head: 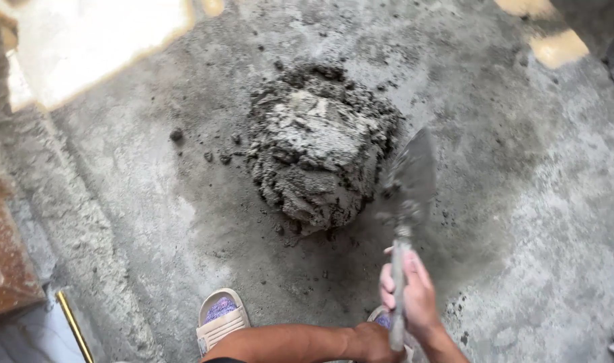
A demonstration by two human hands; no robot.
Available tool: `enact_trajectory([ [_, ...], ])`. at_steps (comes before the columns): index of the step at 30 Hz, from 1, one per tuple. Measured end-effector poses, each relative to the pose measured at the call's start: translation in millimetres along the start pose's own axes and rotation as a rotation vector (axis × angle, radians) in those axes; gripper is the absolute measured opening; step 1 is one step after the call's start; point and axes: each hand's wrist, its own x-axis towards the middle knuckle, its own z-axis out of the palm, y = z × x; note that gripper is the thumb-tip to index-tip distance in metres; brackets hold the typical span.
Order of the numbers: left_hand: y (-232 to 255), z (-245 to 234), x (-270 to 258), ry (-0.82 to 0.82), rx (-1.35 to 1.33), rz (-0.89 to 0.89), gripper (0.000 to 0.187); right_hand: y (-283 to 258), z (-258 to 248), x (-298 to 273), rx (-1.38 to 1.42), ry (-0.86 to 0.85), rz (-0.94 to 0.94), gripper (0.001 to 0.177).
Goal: Shaping and smoothing a pile of wet cement on the floor using a trowel
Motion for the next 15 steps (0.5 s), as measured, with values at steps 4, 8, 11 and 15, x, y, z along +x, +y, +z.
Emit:
enact_trajectory([
  [4, -33.6, 25.3, 62.2, 0.145, 0.171, 0.125, 0.036, -66.5, 36.1, -0.1, -0.524, -0.079, -0.534, 0.031],
  [8, -5.4, 4.3, 13.1, 0.129, 0.188, 0.121, 0.023, -84.6, 43.1, 27.5, -1.25, 0.123, -0.837, 0.045],
  [11, -9.4, 4.2, 10.1, 0.178, 0.171, 0.113, 0.023, -89.9, 50.1, 34.2, -2.023, 0.279, -1.144, 0.052],
  [15, -18.1, 13.2, 9.9, 0.259, 0.121, 0.082, 0.023, -89.5, 59.4, 17.0, -1.589, 0.146, -1.182, 0.046],
])
